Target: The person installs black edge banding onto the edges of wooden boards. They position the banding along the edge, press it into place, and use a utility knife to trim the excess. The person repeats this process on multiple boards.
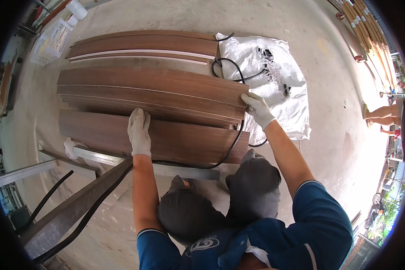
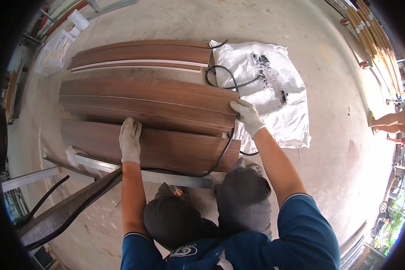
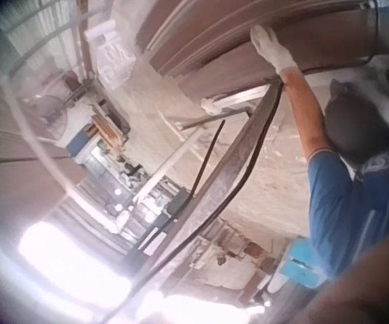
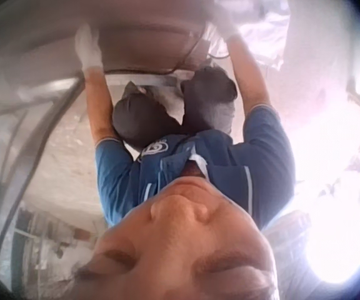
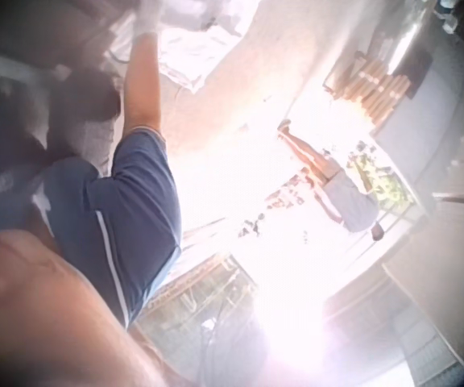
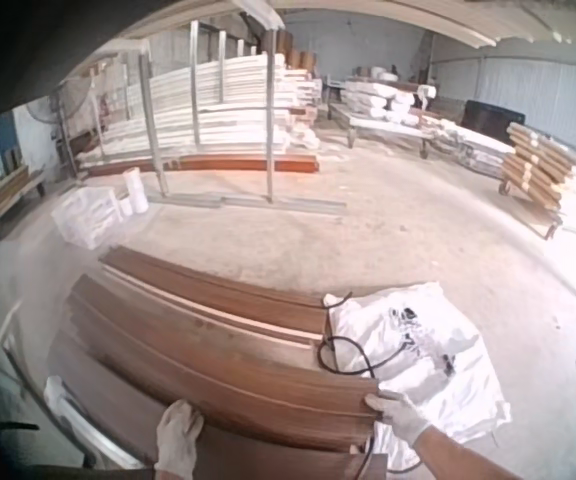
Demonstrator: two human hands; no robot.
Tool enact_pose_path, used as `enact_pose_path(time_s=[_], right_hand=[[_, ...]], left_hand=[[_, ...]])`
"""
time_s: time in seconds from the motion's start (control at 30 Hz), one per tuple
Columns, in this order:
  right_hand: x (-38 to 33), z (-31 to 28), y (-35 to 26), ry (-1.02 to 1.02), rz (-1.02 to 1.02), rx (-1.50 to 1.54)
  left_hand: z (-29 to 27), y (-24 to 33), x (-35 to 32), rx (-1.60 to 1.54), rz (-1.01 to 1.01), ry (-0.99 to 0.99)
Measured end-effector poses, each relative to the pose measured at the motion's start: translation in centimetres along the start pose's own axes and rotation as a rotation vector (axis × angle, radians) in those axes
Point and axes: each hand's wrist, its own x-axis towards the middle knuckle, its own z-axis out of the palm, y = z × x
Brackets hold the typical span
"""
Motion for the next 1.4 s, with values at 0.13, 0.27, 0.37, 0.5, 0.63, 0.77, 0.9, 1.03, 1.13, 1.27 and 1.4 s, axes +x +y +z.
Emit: enact_pose_path(time_s=[0.13,0.27,0.37,0.5,0.63,0.77,0.9,1.03,1.13,1.27,1.4], right_hand=[[1.2,-0.6,-0.3,-0.071,0.069,0.114],[1.9,1.1,-2.0,-0.031,0.045,0.180],[0.1,2.4,-6.0,-0.075,-0.100,0.271],[-5.9,4.1,-12.7,-0.270,-0.441,0.038],[-11.6,7.6,-13.2,-0.140,-0.495,0.033],[-12.7,6.2,-9.6,-0.120,-0.475,0.151],[-12.7,0.1,-6.5,-0.139,-0.470,0.219],[-16.6,-6.2,-5.2,-0.080,-0.391,0.202],[-21.5,-9.4,-7.1,0.286,-0.229,0.320],[-33.7,-14.3,-12.4,0.583,-0.308,0.135],[-52.7,-20.0,-17.9,0.712,-0.376,0.064]], left_hand=[[-0.1,-0.3,0.3,-0.041,-0.046,-0.009],[0.1,-0.7,1.2,-0.138,-0.118,-0.027],[0.6,0.3,1.9,-0.188,-0.132,0.038],[2.4,4.8,4.4,-0.547,-0.225,0.131],[3.3,10.0,7.4,-0.580,0.090,-0.097],[2.7,9.4,6.7,-0.547,-0.100,0.038],[3.8,7.5,2.7,-0.546,-0.042,-0.079],[7.6,8.6,-3.3,-0.518,-0.105,-0.018],[11.8,10.7,-9.7,-0.486,-0.107,-0.070],[17.6,14.7,-20.5,-0.523,-0.234,-0.122],[19.9,20.3,-32.0,-0.664,-0.469,-0.204]])
